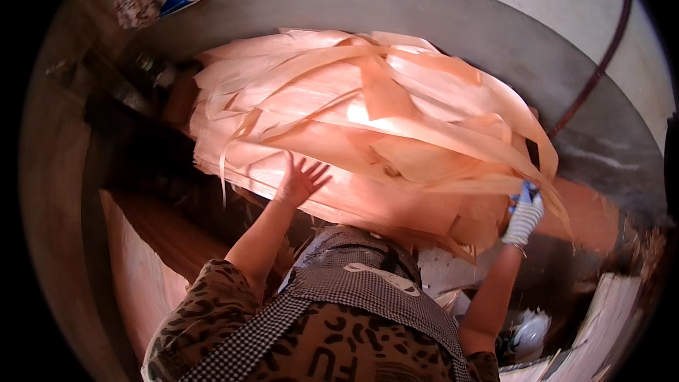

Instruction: The person cuts pieces of wood veneer using a utility knife. The person first tapes pieces of veneer to a larger sheet on a workbench and then uses the knife to trim along the edges of the veneer pieces. Later, the person picks up long strips of veneer from a pile and cuts them to length while holding them against a piece of wood on a workbench.

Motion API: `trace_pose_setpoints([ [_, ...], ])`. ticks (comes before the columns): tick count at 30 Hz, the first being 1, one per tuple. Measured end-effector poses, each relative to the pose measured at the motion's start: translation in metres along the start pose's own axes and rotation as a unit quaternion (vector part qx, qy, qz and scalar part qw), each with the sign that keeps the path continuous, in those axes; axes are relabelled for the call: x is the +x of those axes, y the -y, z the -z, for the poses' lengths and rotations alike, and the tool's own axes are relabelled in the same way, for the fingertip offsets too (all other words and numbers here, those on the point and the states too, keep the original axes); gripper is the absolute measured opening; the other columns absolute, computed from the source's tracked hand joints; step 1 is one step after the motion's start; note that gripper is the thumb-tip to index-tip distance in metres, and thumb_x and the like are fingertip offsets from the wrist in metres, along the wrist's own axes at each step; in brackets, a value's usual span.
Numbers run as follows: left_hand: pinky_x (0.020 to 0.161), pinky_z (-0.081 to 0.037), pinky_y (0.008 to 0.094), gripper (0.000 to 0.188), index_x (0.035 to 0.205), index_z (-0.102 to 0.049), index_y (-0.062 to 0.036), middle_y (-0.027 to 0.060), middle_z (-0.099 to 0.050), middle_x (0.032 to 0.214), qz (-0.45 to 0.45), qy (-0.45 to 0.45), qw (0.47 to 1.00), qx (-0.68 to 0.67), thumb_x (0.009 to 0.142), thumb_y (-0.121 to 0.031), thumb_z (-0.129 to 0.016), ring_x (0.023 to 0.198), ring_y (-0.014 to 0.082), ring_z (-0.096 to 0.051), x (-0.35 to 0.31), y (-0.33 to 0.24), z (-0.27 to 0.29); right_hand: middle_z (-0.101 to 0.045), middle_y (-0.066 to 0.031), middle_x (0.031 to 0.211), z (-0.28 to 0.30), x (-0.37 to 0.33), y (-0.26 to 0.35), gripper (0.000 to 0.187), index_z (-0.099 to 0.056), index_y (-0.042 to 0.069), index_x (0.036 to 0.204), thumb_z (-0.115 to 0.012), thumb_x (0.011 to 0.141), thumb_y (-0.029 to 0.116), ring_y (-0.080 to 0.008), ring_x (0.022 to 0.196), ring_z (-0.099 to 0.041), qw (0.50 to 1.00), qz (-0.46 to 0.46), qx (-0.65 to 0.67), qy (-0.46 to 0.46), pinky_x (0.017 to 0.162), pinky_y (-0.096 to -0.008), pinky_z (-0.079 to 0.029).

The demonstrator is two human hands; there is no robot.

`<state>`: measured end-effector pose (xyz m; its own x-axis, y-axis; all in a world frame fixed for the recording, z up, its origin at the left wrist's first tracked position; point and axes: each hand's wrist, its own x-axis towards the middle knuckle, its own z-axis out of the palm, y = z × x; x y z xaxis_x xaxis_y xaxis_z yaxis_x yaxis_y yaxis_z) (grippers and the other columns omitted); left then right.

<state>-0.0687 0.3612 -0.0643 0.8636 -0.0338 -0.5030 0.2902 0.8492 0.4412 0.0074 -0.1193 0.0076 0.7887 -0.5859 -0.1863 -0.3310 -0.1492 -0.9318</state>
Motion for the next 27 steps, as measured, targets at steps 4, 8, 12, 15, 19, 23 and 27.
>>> trace_pose_setpoints([
  [4, 0.096, -0.031, 0.0537, 0.090, 0.134, -0.013, -0.0135, 0.0207, -0.022, 0.133, -0.127, -0.022, 0.991, -0.037, 0.070, -0.067, -0.047, 0.120, 0.0373, -0.031, 0.005, -0.058, 0.000, -0.054, 0.0019, 0.067, 0.013, 0.015, 0.002, 0.021, -0.058, 0.008, 0.092, -0.057, 0.081, 0.025, -0.0053, 0.051, -0.050, 1.000, 0.014, -0.003, 0.008, 0.036, -0.0184, -0.035],
  [8, 0.096, -0.030, 0.0548, 0.088, 0.130, -0.019, -0.0030, 0.0216, -0.023, 0.132, -0.091, -0.060, 0.994, -0.009, 0.073, -0.065, -0.046, 0.122, 0.0370, -0.027, 0.022, -0.076, 0.009, -0.047, 0.0042, 0.056, 0.009, 0.010, 0.016, 0.016, -0.056, 0.011, 0.084, -0.058, 0.081, 0.026, -0.0041, 0.044, -0.042, 0.999, -0.001, 0.039, 0.011, 0.035, -0.0186, -0.031],
  [12, 0.095, -0.033, 0.0495, 0.076, 0.134, -0.019, -0.0068, 0.0123, -0.025, 0.137, 0.139, 0.092, 0.945, 0.283, 0.082, -0.057, -0.039, 0.121, 0.0311, -0.033, 0.009, -0.051, 0.002, -0.054, 0.0025, 0.067, -0.011, 0.019, 0.024, 0.018, -0.058, 0.010, 0.089, -0.056, 0.080, 0.026, -0.0083, 0.055, -0.053, 0.998, -0.021, -0.014, 0.062, 0.045, -0.0221, -0.040],
  [15, 0.094, -0.035, 0.0435, 0.075, 0.132, -0.025, -0.0044, 0.0128, -0.029, 0.136, 0.155, 0.131, 0.808, 0.553, 0.079, -0.050, -0.053, 0.121, 0.0275, -0.035, 0.020, 0.005, -0.040, -0.057, -0.0001, 0.071, -0.017, 0.039, 0.032, 0.019, -0.057, 0.006, 0.089, -0.057, 0.080, 0.023, -0.0095, 0.056, -0.057, 0.997, -0.026, 0.012, 0.065, 0.042, -0.0225, -0.040],
  [19, 0.091, -0.037, 0.0373, 0.067, 0.126, -0.032, 0.0008, 0.0180, -0.039, 0.127, -0.144, 0.188, 0.472, 0.849, 0.078, -0.036, -0.061, 0.115, 0.0293, -0.040, 0.077, 0.054, -0.063, -0.059, -0.0026, 0.083, -0.017, 0.063, 0.037, 0.026, -0.054, 0.006, 0.101, -0.056, 0.082, 0.022, -0.0129, 0.061, -0.060, 0.997, -0.014, -0.018, 0.068, 0.042, -0.0230, -0.042],
  [23, 0.078, -0.044, 0.0353, 0.046, 0.111, -0.046, -0.0014, 0.0139, -0.053, 0.104, -0.284, 0.108, 0.452, 0.839, 0.076, -0.025, -0.065, 0.097, 0.0264, -0.051, 0.114, 0.054, -0.124, -0.057, -0.0047, 0.101, -0.022, 0.025, 0.034, 0.038, -0.046, 0.007, 0.119, -0.053, 0.084, 0.020, -0.0136, 0.076, -0.061, 0.974, 0.105, 0.200, 0.003, 0.050, -0.0218, -0.045],
  [27, 0.080, -0.044, 0.0307, 0.035, 0.110, -0.047, 0.0005, 0.0116, -0.056, 0.100, -0.401, 0.223, 0.514, 0.725, 0.079, -0.009, -0.060, 0.092, 0.0217, -0.053, 0.138, 0.036, -0.136, -0.054, 0.0004, 0.071, -0.029, -0.032, -0.066, 0.026, -0.052, 0.005, 0.105, -0.054, 0.084, 0.020, -0.0045, 0.062, -0.048, 0.983, -0.029, 0.164, -0.071, 0.048, -0.0171, -0.038],
])
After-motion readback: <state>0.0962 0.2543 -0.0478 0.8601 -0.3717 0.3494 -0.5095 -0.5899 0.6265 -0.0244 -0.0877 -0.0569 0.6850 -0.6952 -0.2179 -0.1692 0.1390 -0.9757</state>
